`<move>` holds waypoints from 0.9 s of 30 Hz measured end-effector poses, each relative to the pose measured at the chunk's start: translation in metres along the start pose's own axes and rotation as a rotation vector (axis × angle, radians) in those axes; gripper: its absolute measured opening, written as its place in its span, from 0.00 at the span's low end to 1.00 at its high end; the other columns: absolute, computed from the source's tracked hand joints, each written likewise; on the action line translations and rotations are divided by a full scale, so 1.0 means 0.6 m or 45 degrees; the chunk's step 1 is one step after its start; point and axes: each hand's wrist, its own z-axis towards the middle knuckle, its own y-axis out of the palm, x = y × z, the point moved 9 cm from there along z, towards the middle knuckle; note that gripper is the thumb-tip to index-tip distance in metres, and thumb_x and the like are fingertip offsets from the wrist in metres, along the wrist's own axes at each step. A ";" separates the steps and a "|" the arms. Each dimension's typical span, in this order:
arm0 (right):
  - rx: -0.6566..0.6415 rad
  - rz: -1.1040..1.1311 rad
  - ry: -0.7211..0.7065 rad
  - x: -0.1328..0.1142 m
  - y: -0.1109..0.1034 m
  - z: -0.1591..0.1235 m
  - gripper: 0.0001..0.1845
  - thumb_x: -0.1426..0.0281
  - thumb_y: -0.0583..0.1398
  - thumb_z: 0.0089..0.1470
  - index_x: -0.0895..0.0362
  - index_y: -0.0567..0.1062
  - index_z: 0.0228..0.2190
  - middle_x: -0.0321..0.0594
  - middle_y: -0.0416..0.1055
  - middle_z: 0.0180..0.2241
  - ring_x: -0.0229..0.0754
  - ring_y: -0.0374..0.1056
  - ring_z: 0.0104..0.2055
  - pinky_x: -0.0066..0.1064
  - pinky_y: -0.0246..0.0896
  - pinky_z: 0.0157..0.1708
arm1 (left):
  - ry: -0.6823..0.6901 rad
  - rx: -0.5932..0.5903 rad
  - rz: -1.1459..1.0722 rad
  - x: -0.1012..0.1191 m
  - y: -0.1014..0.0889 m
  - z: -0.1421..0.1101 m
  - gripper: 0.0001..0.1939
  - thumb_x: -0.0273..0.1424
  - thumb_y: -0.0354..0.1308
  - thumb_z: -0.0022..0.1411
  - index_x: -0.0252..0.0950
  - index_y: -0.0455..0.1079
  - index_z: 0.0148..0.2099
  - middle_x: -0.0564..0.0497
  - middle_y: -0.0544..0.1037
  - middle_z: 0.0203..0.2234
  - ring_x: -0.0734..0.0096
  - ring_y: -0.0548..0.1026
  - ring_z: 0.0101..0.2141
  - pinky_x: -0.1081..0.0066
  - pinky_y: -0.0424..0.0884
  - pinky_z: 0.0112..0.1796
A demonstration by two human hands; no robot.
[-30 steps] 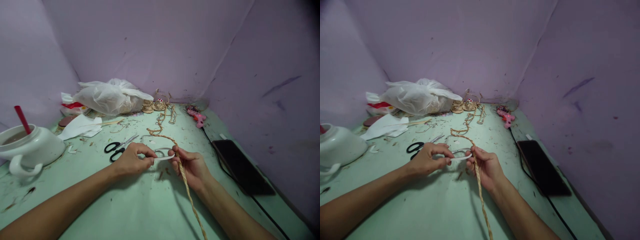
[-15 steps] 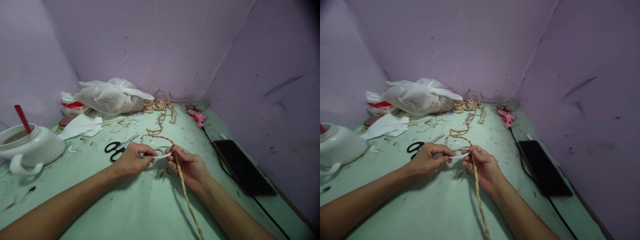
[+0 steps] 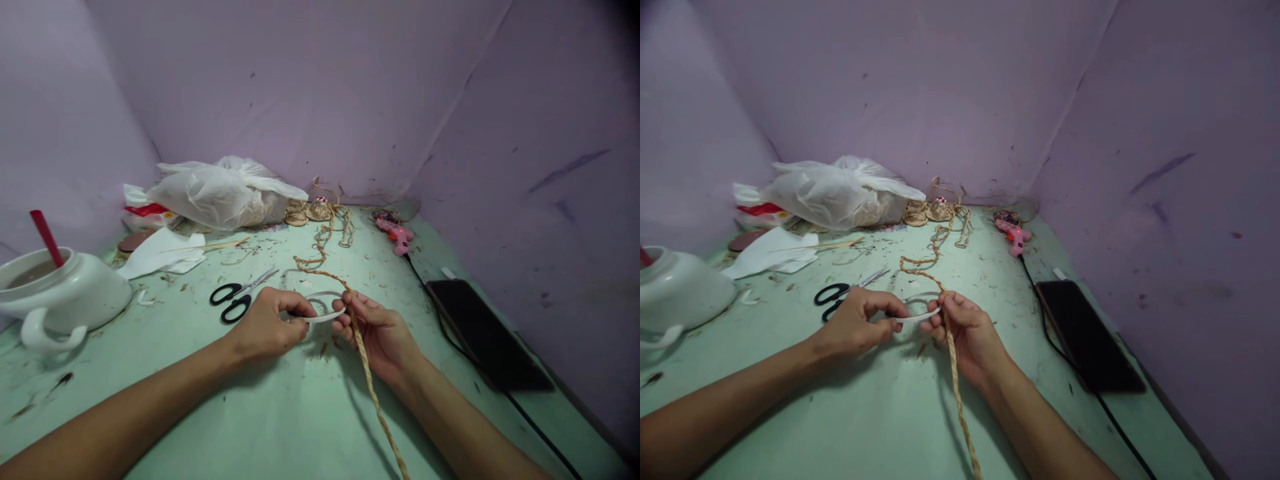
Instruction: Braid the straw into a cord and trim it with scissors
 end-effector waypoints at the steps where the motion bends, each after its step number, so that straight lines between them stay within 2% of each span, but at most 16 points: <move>1: 0.003 -0.002 0.004 0.001 0.000 0.000 0.01 0.78 0.59 0.42 0.62 0.70 0.23 0.38 0.69 0.24 0.31 0.66 0.21 0.22 0.69 0.28 | -0.010 0.008 0.006 -0.003 0.001 0.001 0.11 0.25 0.50 0.42 0.30 0.72 0.28 0.52 0.72 0.20 0.75 0.65 0.23 0.75 0.61 0.26; 6: 0.004 0.002 0.017 0.003 -0.001 0.003 0.01 0.78 0.59 0.41 0.62 0.70 0.23 0.38 0.69 0.23 0.32 0.66 0.21 0.23 0.69 0.28 | -0.030 0.016 -0.095 -0.014 0.001 0.003 0.14 0.23 0.45 0.39 0.29 0.72 0.25 0.52 0.70 0.16 0.74 0.65 0.21 0.74 0.59 0.24; 10: 0.029 0.012 0.006 0.000 -0.006 0.005 0.02 0.78 0.60 0.40 0.62 0.71 0.22 0.38 0.68 0.22 0.31 0.65 0.20 0.23 0.69 0.28 | 0.007 -0.048 -0.128 -0.004 0.004 0.000 0.12 0.26 0.49 0.42 0.30 0.72 0.28 0.52 0.71 0.19 0.74 0.65 0.23 0.75 0.59 0.25; 18: 0.031 0.007 0.016 0.007 -0.006 0.002 0.01 0.77 0.60 0.40 0.62 0.71 0.22 0.38 0.69 0.23 0.31 0.65 0.20 0.23 0.69 0.28 | -0.061 0.006 -0.065 -0.010 0.003 0.001 0.11 0.26 0.49 0.40 0.30 0.71 0.26 0.52 0.69 0.17 0.76 0.61 0.21 0.75 0.56 0.23; 24: 0.047 0.042 0.021 0.004 -0.010 0.005 0.01 0.77 0.60 0.40 0.61 0.71 0.22 0.37 0.68 0.22 0.30 0.63 0.19 0.23 0.69 0.28 | 0.037 -0.143 -0.314 0.000 0.010 -0.006 0.16 0.26 0.46 0.38 0.30 0.72 0.29 0.50 0.71 0.20 0.71 0.65 0.25 0.73 0.59 0.27; 27: 0.087 0.095 0.042 0.001 -0.017 0.005 0.02 0.79 0.59 0.41 0.62 0.71 0.22 0.37 0.68 0.22 0.29 0.63 0.18 0.22 0.69 0.28 | 0.094 -0.211 -0.373 0.008 0.011 -0.010 0.15 0.29 0.48 0.44 0.30 0.72 0.33 0.49 0.73 0.23 0.69 0.68 0.28 0.72 0.61 0.29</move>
